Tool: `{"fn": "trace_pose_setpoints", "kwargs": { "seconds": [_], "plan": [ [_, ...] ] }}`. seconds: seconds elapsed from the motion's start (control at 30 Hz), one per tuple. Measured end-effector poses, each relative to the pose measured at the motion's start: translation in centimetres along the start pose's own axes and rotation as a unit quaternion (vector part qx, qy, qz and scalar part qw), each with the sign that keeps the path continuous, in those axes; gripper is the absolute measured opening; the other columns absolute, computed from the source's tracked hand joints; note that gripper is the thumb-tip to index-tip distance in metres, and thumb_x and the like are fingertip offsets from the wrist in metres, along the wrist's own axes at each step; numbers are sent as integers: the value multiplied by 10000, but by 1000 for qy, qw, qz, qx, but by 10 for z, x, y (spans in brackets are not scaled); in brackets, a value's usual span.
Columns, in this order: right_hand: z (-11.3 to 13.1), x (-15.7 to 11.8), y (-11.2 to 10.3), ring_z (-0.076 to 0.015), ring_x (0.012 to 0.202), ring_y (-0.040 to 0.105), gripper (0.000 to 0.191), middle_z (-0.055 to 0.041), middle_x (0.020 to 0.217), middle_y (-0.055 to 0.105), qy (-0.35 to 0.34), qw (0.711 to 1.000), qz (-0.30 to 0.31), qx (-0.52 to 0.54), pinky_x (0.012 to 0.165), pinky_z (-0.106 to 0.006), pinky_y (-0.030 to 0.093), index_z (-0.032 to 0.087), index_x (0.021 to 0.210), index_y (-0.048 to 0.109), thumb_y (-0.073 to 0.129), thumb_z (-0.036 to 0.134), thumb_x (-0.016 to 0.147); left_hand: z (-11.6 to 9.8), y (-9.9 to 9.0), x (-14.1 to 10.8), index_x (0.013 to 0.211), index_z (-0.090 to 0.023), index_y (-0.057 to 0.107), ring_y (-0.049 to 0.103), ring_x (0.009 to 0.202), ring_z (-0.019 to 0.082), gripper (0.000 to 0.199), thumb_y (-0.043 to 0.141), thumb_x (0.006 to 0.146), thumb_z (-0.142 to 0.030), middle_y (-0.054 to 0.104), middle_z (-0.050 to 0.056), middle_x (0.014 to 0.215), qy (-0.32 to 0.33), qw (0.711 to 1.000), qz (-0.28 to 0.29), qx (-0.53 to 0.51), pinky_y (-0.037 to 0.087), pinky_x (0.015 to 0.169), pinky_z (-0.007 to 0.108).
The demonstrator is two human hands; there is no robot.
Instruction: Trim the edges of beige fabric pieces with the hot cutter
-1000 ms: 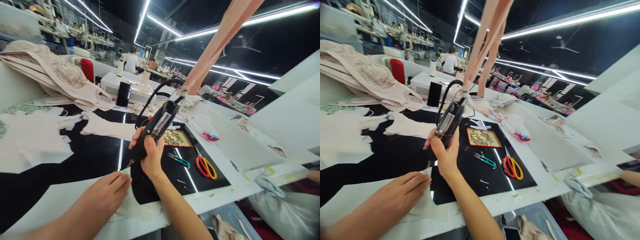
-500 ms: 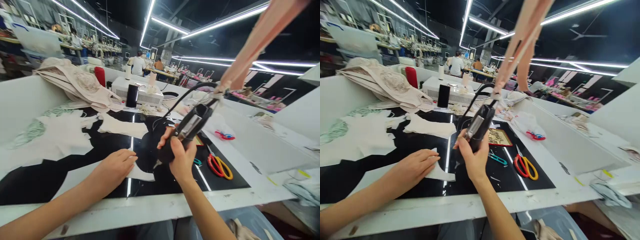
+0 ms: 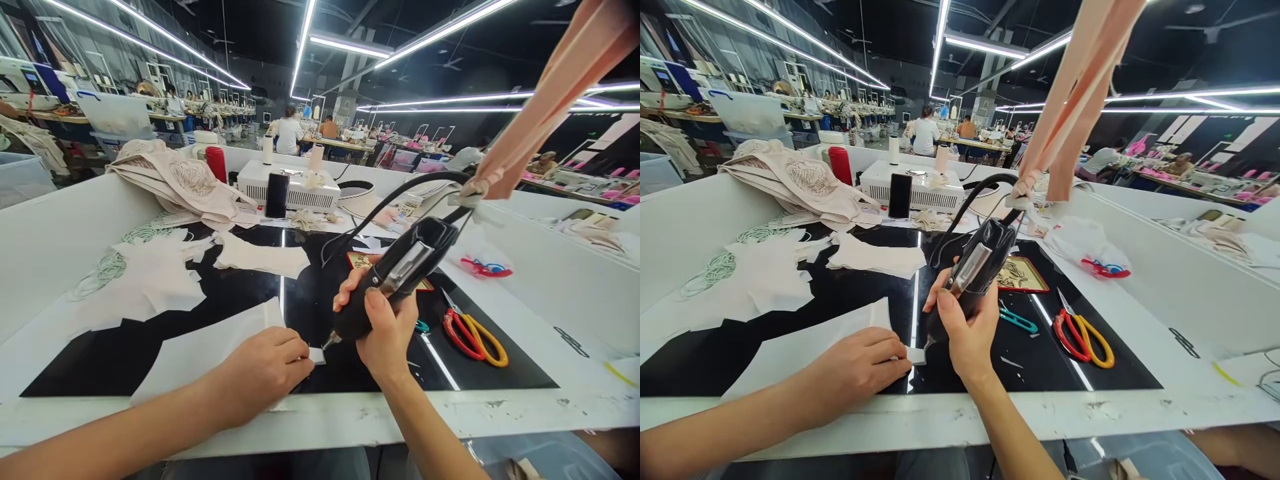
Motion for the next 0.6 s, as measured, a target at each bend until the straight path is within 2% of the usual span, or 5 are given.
{"fn": "trace_pose_setpoints", "kwargs": {
  "seconds": [0.13,0.27,0.43,0.6],
  "plan": [
    [-2,-1,0,-116,635,636,370,40,873,679,-3,1000,8,4,562,-260,589,289,1171,628,838,395,885,-2,-1,8,1023,-131,703,684,845,208,208,525,1018,-24,723,41,908,4,1000,-6,19,591,722,327],
    [-3,-1,-1,-115,633,629,358,43,879,678,-2,1000,7,0,571,-262,580,294,1168,616,828,389,895,-2,7,15,988,-131,695,661,766,197,212,520,1000,-12,695,37,840,3,999,-2,39,552,648,314],
    [-5,-2,0,-115,632,630,376,47,877,678,4,1000,13,-10,586,-262,559,298,1180,588,820,395,901,-2,20,16,866,-147,660,615,701,189,205,553,958,2,646,24,777,0,998,10,65,505,610,319],
    [-6,-1,0,-113,617,628,368,50,862,675,12,1000,5,-8,578,-262,556,275,1130,597,834,407,883,-3,23,18,763,-175,590,551,650,183,261,549,959,-7,571,3,726,-13,996,28,82,443,579,327]
  ]
}}
Point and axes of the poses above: each hand's wrist, its own x-axis towards the middle knuckle, its own y-axis out of the palm, z = x × y, the point moved 6 cm from there along x, towards the middle knuckle
